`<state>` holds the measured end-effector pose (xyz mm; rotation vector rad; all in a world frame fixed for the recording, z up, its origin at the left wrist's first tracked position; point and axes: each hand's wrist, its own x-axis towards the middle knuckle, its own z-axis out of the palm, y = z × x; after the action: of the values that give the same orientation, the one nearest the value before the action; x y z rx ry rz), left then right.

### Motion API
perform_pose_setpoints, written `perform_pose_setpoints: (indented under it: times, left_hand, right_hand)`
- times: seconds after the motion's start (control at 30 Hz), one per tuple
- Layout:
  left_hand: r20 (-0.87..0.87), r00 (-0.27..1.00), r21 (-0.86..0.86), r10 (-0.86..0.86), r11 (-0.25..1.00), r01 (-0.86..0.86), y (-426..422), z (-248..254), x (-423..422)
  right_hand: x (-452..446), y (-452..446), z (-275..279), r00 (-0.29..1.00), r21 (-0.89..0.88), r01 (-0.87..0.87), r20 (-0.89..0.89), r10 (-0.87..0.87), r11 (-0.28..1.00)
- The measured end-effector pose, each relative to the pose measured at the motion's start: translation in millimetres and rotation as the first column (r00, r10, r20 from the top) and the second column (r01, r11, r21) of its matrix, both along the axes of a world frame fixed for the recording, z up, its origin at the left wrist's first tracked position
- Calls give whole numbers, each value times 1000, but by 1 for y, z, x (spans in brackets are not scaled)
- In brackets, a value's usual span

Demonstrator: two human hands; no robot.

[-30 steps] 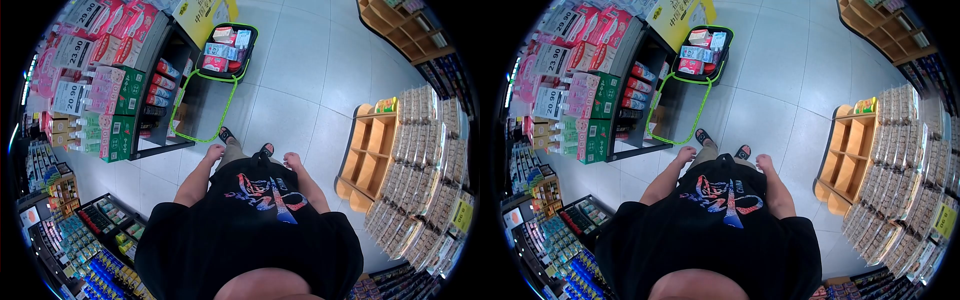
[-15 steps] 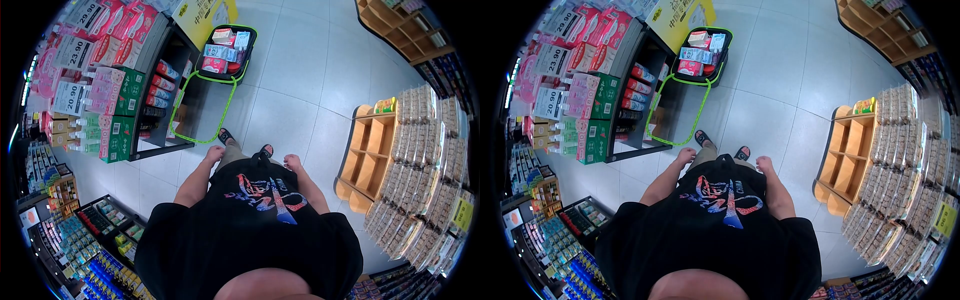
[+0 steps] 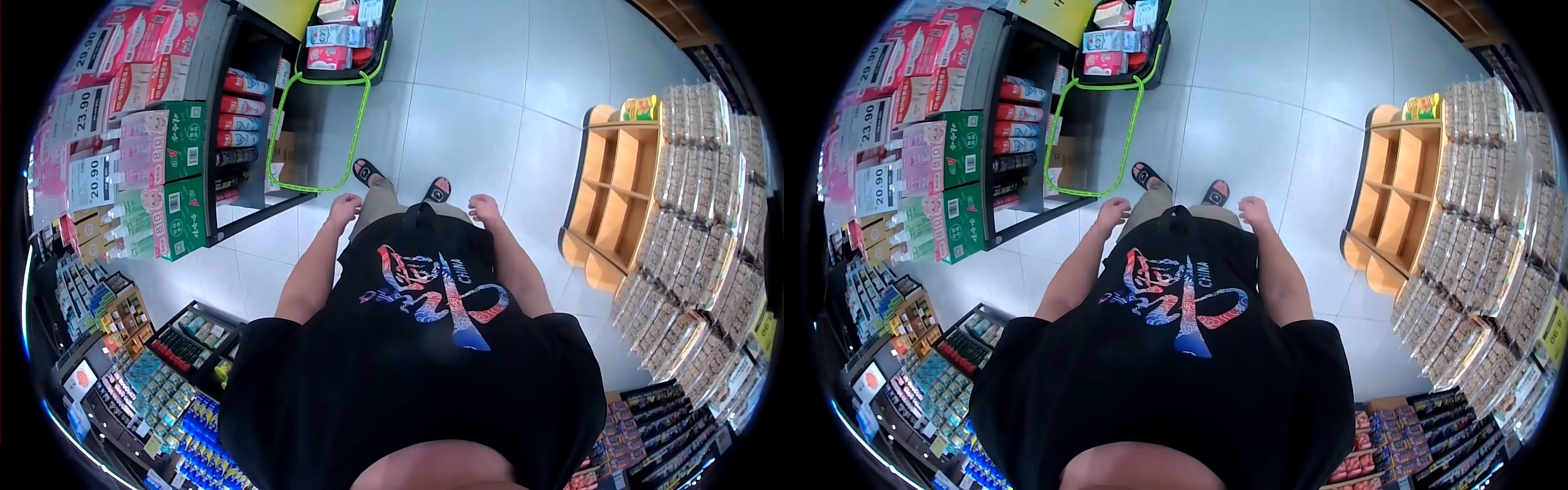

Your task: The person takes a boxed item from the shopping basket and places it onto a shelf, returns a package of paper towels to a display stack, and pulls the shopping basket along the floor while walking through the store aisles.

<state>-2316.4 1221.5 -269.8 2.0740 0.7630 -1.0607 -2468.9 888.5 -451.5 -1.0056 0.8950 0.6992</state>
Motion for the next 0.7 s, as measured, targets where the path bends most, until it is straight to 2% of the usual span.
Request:
perform_pose_setpoints:
  times: [0.07, 0.17, 0.23, 0.37, 0.57, 0.6, 0.63, 0.7]
  left_hand:
    - [12, 999, -11, 38, 999, -38, -3, 5, -4]
    - [11, 1000, 51, -6, 999, 6, 1, 12, -12]
    - [-10, 1000, 87, 15, 996, -14, -1, 19, -12]
    - [-46, 999, 121, 18, 993, -12, 8, 19, -13]
    - [-52, 996, 75, -68, 995, 72, 28, -3, -6]
    - [-122, 992, 76, -30, 996, 39, 22, -7, 10]
    - [-175, 985, 90, 10, 996, 6, 16, -9, 23]
    - [-158, 985, 53, 72, 997, -65, 15, -24, 46]
  right_hand:
    - [-5, -2, 4, 999, -6, 12, -39, -12, 1000]
    - [-29, 0, 4, 997, 21, -7, -82, 9, 1000]
    - [-40, -1, 8, 990, -55, -84, -117, 77, 995]
    - [-67, 3, -1, 968, 7, -115, -223, 113, 993]
    - [-38, 2, 14, 963, 0, -105, -250, 102, 994]
    - [-18, 3, 24, 968, -10, -42, -248, 38, 999]
    - [-1, 2, 31, 966, -6, -55, -252, 51, 998]
    - [26, 4, 36, 976, -27, -97, -201, 89, 995]
